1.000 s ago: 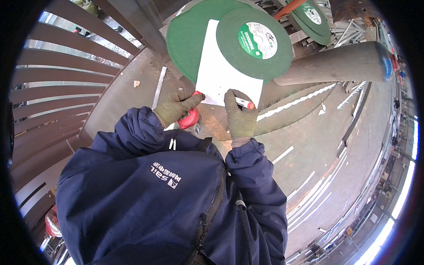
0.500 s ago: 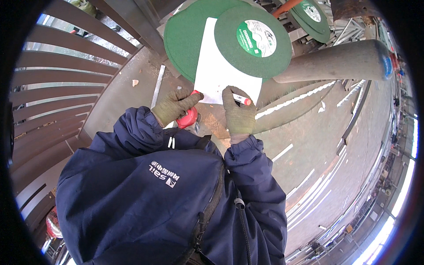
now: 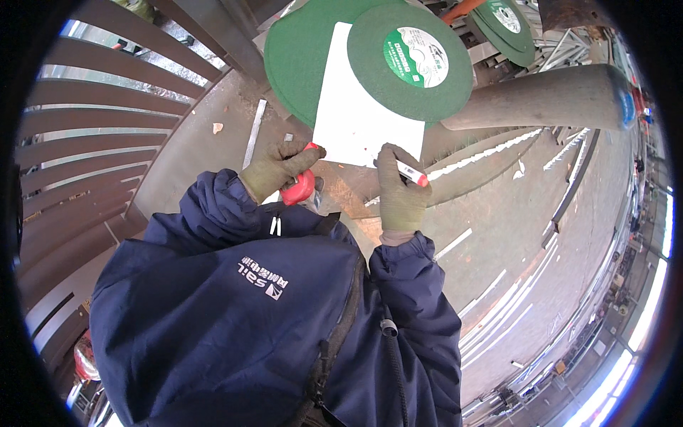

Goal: The person measures and marks multiple metal strips laid on the floor using a tape measure and a red marker. They write numerical values on each strip, then briefly write on a white paper placed on a green circular object before returning to mark additional strips.

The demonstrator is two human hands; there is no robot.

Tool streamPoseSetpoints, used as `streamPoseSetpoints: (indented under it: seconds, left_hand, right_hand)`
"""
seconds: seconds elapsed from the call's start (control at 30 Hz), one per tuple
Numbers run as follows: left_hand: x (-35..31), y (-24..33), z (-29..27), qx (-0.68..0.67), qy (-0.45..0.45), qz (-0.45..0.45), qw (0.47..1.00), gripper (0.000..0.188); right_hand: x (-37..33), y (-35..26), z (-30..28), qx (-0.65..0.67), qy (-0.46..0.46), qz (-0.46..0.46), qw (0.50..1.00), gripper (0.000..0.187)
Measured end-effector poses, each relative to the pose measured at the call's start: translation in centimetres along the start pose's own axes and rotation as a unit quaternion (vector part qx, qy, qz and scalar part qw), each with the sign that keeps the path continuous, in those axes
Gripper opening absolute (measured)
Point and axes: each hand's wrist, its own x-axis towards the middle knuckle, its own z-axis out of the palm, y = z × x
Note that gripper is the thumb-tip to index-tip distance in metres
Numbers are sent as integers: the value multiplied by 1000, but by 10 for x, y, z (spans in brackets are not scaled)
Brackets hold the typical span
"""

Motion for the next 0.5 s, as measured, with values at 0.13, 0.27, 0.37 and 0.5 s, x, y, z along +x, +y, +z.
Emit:
streamPoseSetpoints:
  seconds: [0.13, 0.27, 0.37, 0.5]
  left_hand:
    - [-22, -4, -12, -24, 12, -12, 1000, 31]
    - [-45, -17, -31, -71, 14, -24, 997, 31]
    - [-51, -61, -56, -47, 95, -40, 994, 33]
    - [-63, -179, -98, -16, 209, -123, 970, 41]
  right_hand:
    - [-15, -13, -7, 28, 34, -1, 999, 27]
    - [-24, -1, -33, 18, 48, -44, 998, 30]
    - [-33, -3, -34, 39, 43, -59, 997, 32]
    - [-42, -4, -43, 49, -2, -79, 996, 32]
